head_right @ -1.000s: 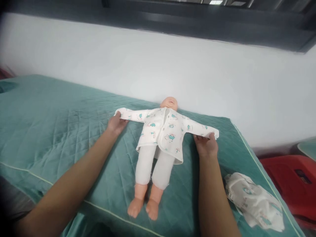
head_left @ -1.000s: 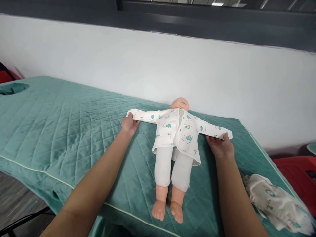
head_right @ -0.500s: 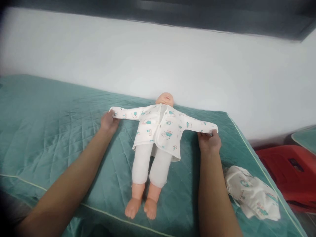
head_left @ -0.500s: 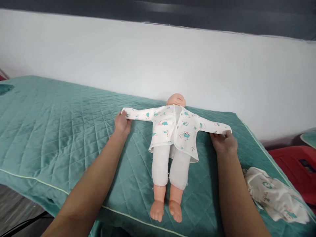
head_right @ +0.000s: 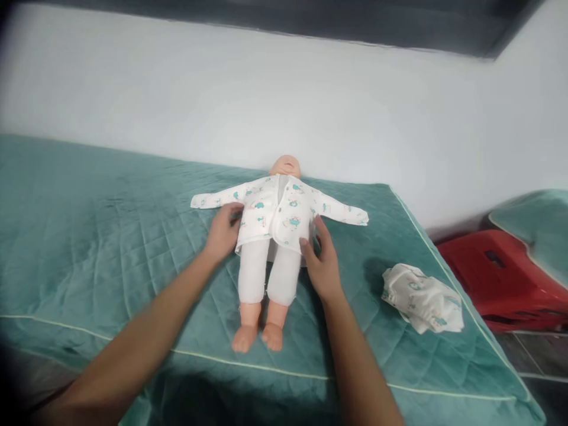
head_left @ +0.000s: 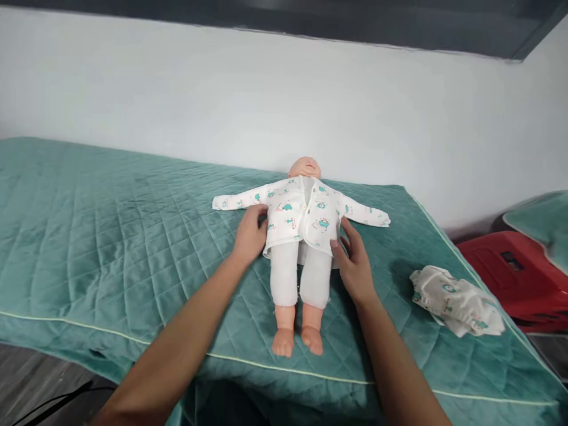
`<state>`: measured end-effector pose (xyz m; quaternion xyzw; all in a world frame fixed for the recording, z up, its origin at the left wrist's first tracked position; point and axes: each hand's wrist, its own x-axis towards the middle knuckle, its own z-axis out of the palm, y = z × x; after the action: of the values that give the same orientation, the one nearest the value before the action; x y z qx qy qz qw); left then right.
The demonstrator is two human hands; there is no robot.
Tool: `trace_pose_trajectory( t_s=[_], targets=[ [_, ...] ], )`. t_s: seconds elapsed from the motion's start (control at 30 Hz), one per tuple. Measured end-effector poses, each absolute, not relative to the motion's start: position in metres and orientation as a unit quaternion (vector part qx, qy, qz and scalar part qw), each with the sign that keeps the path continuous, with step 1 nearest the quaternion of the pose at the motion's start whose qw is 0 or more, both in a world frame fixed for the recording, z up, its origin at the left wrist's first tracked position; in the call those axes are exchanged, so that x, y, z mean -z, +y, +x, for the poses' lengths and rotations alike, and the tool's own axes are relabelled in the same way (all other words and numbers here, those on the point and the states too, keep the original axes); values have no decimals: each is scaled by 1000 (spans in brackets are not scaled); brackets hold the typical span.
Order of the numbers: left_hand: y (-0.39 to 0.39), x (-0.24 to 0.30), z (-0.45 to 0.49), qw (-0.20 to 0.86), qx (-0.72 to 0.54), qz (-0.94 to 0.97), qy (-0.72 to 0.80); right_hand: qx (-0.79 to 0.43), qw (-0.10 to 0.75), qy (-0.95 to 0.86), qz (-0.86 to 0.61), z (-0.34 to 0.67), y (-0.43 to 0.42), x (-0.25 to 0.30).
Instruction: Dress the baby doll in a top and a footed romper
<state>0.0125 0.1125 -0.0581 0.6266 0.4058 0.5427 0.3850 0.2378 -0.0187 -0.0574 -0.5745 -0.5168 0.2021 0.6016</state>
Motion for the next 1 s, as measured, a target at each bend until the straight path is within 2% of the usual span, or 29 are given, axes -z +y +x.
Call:
trace_pose_trajectory(
  t_s=[0.17, 0.43, 0.67, 0.87, 1.0],
  targets=[
    [78, 63, 5, 414, -504, 661, 371, -261, 605, -505, -557, 230, -49, 61],
    [56, 58, -8, 352, -442, 761, 318, -172, 613, -474, -609, 232, -40, 60],
    [56, 60, -5, 321, -417, 794, 304, -157, 630, -432, -627, 233, -46, 53],
    [63, 68, -2, 298, -422, 781, 350, -136, 638, -414, -635, 236, -43, 58],
    [63, 67, -4, 323, -455, 735, 386, -126, 641, -410, -636, 240, -40, 65]
  ],
)
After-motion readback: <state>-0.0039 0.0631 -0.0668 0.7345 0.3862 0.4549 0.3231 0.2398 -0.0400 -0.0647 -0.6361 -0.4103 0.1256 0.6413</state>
